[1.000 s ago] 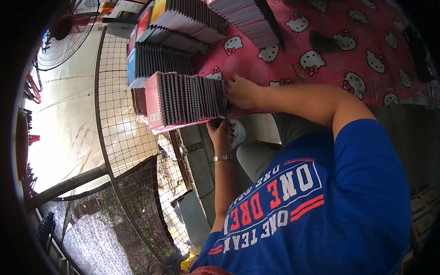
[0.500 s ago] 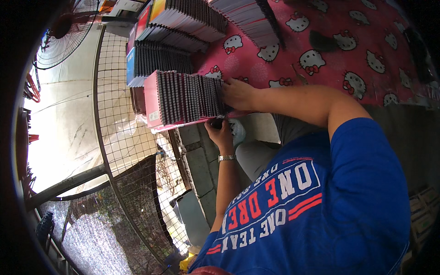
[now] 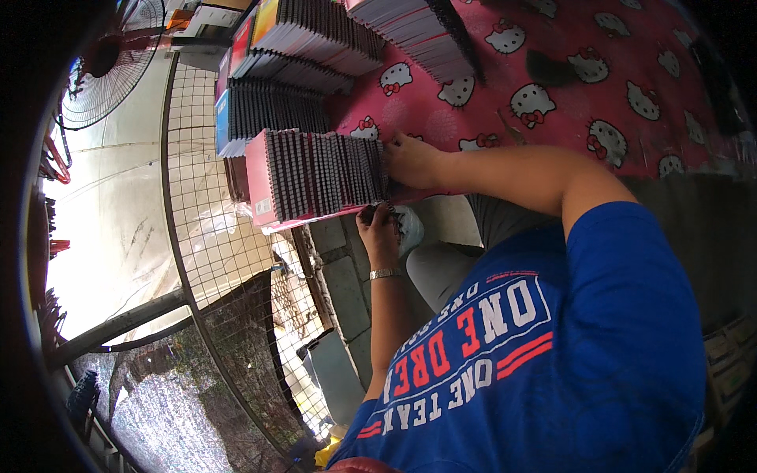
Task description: The person applies metal staples to a stack of notebooks using a stapler, then sorts them and places the discarded items into a plastic bag.
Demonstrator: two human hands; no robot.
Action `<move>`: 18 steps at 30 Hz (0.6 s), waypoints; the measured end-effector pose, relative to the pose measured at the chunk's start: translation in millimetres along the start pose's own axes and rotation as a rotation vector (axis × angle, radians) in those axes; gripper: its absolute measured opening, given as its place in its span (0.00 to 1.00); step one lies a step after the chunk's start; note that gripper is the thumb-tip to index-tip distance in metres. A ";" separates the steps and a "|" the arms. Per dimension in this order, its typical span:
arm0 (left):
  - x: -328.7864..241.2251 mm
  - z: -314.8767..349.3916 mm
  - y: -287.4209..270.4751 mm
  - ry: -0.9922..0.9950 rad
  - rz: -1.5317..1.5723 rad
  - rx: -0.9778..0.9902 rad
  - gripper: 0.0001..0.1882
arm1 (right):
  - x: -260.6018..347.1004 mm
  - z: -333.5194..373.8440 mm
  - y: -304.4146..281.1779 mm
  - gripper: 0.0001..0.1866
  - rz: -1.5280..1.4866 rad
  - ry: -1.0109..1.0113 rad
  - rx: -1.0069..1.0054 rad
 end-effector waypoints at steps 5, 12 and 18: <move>4.7 -1.3 4.8 0.167 -0.168 -0.002 0.21 | 5.1 -7.2 -4.1 0.09 -0.248 0.114 0.451; 2.1 1.2 9.5 0.176 -0.071 -0.025 0.20 | -1.0 9.9 -0.2 0.13 -0.178 0.138 0.208; 2.0 5.6 11.5 0.182 -0.071 0.006 0.18 | 14.1 -4.4 8.2 0.12 -0.084 0.102 0.408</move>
Point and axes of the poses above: each hand's wrist, its own z-axis away from the middle knuckle, its own y-axis out of the palm, x = y × z, the point moved 3 cm from there along -z, towards the middle knuckle, and after that the axes turned 6 degrees about -y, right-handed, at the moved point
